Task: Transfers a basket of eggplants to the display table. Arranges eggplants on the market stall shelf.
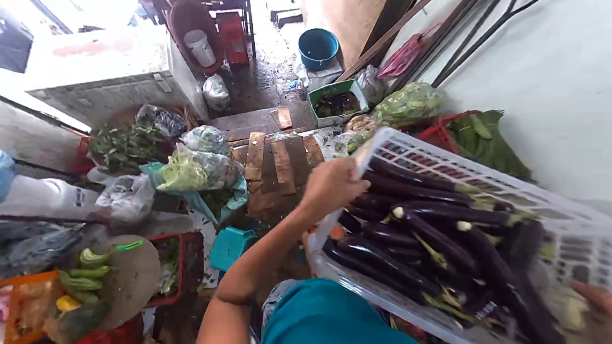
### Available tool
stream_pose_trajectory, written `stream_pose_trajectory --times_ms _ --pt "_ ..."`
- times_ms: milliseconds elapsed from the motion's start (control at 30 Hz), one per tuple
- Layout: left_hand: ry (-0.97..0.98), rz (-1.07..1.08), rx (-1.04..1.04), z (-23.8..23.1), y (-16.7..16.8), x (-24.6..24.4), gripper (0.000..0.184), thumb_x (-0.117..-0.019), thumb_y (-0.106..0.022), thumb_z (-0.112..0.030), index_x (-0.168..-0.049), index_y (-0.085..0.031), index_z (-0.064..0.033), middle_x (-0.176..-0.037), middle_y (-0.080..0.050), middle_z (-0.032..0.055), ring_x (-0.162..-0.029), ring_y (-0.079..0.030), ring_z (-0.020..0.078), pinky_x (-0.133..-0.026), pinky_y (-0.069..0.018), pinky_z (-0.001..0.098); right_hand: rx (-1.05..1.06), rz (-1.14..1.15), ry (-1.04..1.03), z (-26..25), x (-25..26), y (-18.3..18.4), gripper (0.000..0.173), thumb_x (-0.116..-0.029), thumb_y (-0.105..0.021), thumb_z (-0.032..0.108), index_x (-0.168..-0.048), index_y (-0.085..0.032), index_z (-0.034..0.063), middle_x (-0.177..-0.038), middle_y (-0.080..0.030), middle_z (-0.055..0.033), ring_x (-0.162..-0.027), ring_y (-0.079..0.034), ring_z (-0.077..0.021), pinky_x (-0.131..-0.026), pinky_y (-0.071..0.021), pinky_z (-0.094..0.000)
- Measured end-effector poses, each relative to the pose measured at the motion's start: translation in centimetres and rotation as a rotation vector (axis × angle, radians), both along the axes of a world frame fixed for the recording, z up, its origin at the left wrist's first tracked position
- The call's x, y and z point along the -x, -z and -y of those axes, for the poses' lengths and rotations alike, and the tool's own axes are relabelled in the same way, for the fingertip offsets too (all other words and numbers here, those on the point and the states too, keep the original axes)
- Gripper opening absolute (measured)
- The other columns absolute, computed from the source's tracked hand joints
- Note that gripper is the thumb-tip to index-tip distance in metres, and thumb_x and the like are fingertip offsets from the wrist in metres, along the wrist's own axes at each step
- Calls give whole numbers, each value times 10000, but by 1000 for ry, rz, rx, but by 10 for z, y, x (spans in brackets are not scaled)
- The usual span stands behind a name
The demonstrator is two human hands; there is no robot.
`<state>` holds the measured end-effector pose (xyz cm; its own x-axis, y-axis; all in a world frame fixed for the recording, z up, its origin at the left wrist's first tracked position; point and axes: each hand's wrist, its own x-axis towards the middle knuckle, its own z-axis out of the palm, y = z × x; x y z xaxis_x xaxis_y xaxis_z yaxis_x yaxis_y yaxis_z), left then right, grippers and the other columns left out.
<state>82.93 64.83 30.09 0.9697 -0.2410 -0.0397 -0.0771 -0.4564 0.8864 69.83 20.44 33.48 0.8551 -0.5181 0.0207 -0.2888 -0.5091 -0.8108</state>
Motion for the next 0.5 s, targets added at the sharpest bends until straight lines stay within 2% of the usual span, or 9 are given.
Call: stream_pose_trajectory --times_ms 67,100,167,200,267,367,400,500 --pt "-132 -43 -108 -38 8 -54 271 -935 -744 -300 -876 -675 -45 -743 -626 96 -713 -626 262 -672 -520 519 132 15 -130 -24 -104 21 167 -902 -702 122 -877 -543 76 -744 -545 99 -651 -527 30 -616 -502 -202" --pt "-200 -65 -157 -58 14 -78 278 -936 -744 -315 -900 -686 -46 -742 -633 97 -709 -629 262 -674 -516 528 182 14 -185 -43 -148 28 210 -899 -707 141 -890 -563 -11 -777 -526 3 -685 -487 -39 -641 -463 -272" --pt "-326 -142 -193 -101 28 -121 257 -929 -752 -296 -952 -705 -44 -770 -656 93 -722 -639 241 -703 -530 519 224 -11 -290 -89 -233 36 267 -910 -703 142 -917 -575 -93 -786 -537 -118 -689 -477 -136 -641 -447 -366" --pt "-399 -160 -177 -125 32 -141 238 -922 -753 -268 -963 -703 -39 -770 -651 76 -711 -630 208 -700 -536 482 206 -16 -338 -112 -277 40 254 -914 -703 130 -918 -574 -89 -790 -544 -116 -678 -486 -126 -633 -458 -347" --pt "-593 -135 -91 -167 34 -172 170 -902 -747 -189 -913 -667 -39 -709 -592 0 -625 -563 89 -618 -508 320 88 -3 -395 -164 -354 48 211 -904 -712 111 -895 -573 -48 -766 -533 -54 -646 -485 -71 -613 -459 -280" --pt "-889 -51 -66 -225 27 -213 185 -889 -747 -153 -822 -602 -60 -647 -489 -74 -549 -463 1 -535 -427 204 -93 98 -497 -249 -456 54 215 -883 -748 130 -804 -561 59 -651 -492 75 -562 -453 29 -558 -422 -167" --pt "-962 -48 -75 -245 23 -229 207 -894 -750 -168 -801 -584 -86 -634 -471 -94 -536 -449 -15 -524 -417 187 -101 113 -552 -277 -491 51 226 -882 -751 145 -787 -561 68 -642 -483 80 -562 -443 31 -560 -416 -166" --pt "-1051 -93 -166 -311 8 -271 272 -926 -734 -203 -770 -523 -132 -607 -433 -118 -498 -418 -29 -488 -392 172 -88 36 -673 -360 -583 43 209 -872 -773 100 -805 -601 4 -632 -492 -20 -553 -452 -97 -541 -420 -300"
